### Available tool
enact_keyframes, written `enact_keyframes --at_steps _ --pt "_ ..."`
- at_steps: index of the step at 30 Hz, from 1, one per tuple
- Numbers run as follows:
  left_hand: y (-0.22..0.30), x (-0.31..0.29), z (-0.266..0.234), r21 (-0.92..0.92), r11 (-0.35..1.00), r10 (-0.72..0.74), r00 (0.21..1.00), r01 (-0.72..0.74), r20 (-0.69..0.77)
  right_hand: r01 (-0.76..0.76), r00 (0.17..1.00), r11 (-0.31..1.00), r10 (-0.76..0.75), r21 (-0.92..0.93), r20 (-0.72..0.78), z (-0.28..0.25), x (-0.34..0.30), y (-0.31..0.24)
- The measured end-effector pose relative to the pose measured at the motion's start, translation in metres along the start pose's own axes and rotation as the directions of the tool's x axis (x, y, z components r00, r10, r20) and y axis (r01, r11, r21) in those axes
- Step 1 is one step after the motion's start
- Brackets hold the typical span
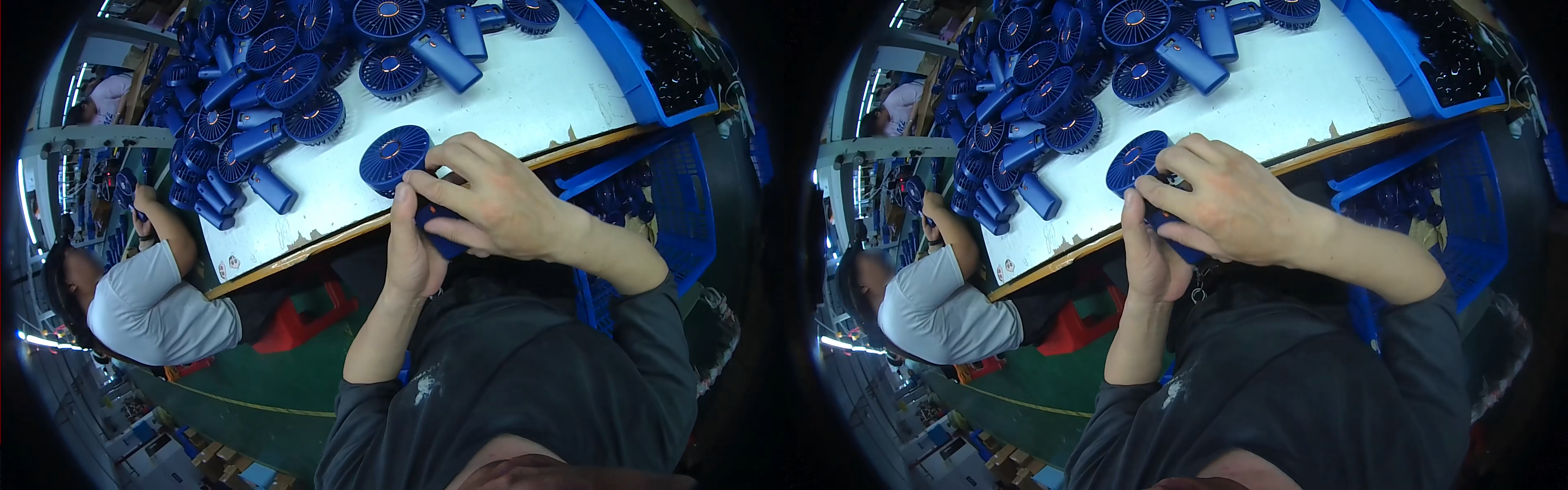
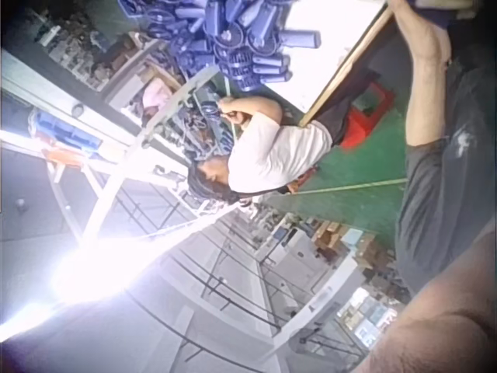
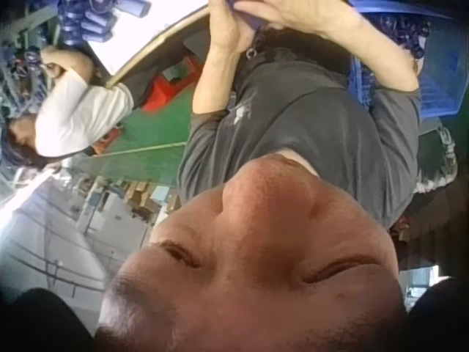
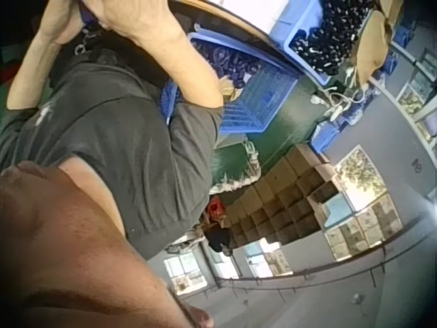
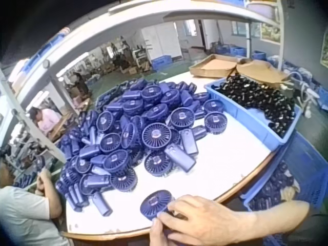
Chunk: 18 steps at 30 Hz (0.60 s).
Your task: Assembling small blue handheld fans by attaching components on an electronics assembly line.
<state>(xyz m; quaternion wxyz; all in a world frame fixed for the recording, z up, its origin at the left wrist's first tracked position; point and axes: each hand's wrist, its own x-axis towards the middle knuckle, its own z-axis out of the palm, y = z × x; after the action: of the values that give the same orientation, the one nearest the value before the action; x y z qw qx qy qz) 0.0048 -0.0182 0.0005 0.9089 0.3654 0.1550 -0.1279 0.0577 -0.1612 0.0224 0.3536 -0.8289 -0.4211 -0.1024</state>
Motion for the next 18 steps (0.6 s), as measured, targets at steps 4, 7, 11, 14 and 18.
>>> enact_keyframes --at_steps 4,7,11,14,18 --pt "-0.010 0.001 -0.013 0.089 0.996 -0.030 0.996 0.022 0.081 -0.136 0.990 0.988 0.133 -0.073 -0.041 0.012 -0.016 -0.018" --pt "-0.011 0.004 0.003 0.690 0.610 0.192 0.918 -0.389 0.348 -0.313 0.921 0.906 0.362 0.286 -0.141 0.026 -0.040 -0.012" --pt "0.027 0.026 0.035 0.683 -0.227 0.294 0.620 -0.694 0.727 -0.459 0.733 0.521 0.680 0.720 -0.025 0.004 -0.101 -0.011" --pt "0.044 0.064 0.018 0.752 -0.335 0.443 0.609 -0.568 0.658 -0.512 0.440 0.527 0.839 0.679 -0.320 0.010 -0.185 0.024" --pt "0.069 0.107 0.017 0.843 -0.378 0.555 0.634 -0.384 0.538 -0.858 0.228 0.414 0.838 0.305 -0.495 0.010 -0.318 0.093"
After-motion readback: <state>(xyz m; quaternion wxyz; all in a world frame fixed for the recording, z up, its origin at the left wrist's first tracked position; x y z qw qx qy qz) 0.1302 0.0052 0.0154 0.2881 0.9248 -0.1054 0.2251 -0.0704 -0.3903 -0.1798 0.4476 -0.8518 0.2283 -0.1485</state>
